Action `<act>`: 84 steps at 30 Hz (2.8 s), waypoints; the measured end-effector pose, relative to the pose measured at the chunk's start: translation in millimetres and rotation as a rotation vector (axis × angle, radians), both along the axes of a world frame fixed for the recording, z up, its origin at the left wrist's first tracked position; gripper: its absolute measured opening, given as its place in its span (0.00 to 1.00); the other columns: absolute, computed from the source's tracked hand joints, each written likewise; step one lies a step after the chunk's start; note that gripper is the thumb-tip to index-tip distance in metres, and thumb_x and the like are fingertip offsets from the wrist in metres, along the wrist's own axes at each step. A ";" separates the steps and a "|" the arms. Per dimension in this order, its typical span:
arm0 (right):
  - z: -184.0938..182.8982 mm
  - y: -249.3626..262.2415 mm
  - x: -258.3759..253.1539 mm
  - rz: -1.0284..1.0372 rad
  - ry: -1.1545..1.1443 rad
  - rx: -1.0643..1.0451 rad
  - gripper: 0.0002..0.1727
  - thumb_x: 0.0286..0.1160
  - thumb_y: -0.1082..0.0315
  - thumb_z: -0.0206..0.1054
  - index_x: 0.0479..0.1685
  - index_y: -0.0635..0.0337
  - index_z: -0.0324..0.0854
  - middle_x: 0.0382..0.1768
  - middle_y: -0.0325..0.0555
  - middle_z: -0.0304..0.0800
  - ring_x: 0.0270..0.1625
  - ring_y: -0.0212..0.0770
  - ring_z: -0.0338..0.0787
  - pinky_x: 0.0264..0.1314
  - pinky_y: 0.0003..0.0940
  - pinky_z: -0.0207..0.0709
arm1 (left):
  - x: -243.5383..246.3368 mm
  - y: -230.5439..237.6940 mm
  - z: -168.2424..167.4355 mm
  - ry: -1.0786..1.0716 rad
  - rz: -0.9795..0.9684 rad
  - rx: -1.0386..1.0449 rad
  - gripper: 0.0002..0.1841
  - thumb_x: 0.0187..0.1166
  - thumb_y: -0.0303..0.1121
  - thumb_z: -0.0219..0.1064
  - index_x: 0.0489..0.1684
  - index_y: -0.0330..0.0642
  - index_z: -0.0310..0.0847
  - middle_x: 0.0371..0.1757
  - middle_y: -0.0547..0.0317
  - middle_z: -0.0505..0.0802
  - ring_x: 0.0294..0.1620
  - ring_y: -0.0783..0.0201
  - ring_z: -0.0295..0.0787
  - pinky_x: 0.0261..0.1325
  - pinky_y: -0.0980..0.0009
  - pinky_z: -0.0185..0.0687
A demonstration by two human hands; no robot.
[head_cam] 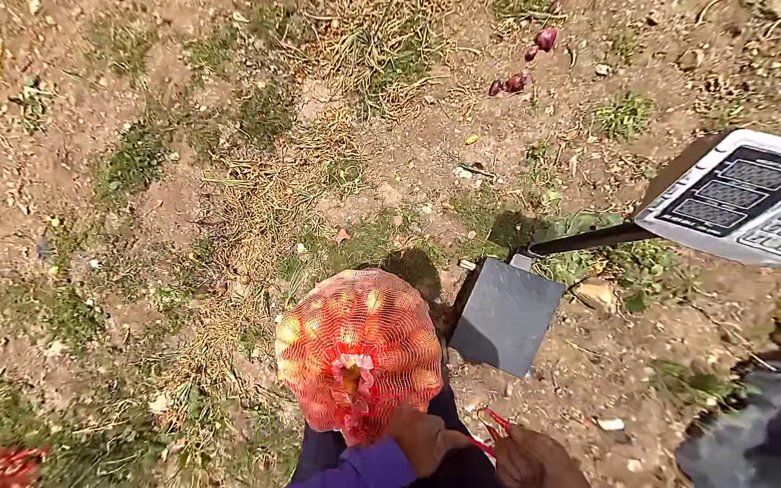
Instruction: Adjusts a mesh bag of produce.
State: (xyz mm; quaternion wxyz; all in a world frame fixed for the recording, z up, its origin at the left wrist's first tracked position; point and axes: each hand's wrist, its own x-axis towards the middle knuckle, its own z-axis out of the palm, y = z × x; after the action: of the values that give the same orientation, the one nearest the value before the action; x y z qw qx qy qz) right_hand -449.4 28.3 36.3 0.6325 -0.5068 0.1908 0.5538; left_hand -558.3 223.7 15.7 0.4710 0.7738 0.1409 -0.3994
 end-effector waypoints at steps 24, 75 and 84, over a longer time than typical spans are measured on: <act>-54.3 95.2 3.0 0.846 -0.691 -0.123 0.25 0.88 0.55 0.58 0.74 0.61 0.81 0.53 0.60 0.94 0.51 0.53 0.94 0.63 0.55 0.84 | 31.2 107.7 -26.1 -0.013 0.141 0.090 0.20 0.87 0.36 0.61 0.64 0.25 0.84 0.75 0.29 0.82 0.83 0.38 0.72 0.89 0.50 0.62; -85.2 173.0 -9.8 0.783 -0.314 -0.338 0.25 0.59 0.84 0.73 0.62 0.69 0.83 0.62 0.64 0.87 0.65 0.54 0.86 0.70 0.53 0.77 | 24.1 110.5 -39.6 0.408 0.683 -0.018 0.24 0.87 0.47 0.65 0.64 0.32 0.86 0.69 0.33 0.87 0.76 0.43 0.81 0.82 0.46 0.69; -50.8 152.5 -32.2 0.881 -0.742 -0.619 0.40 0.67 0.58 0.76 0.84 0.54 0.72 0.82 0.65 0.71 0.83 0.70 0.69 0.85 0.63 0.63 | 27.2 97.1 -49.2 0.282 0.841 0.038 0.18 0.88 0.36 0.63 0.60 0.27 0.85 0.54 0.35 0.92 0.58 0.46 0.89 0.70 0.49 0.80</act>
State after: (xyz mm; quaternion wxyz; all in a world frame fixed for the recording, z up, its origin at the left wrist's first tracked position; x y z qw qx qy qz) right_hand -481.5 180.8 -14.6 0.1952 -0.8537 -0.1150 0.4689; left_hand -531.1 320.8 -33.5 0.5544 0.5956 0.5137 -0.2720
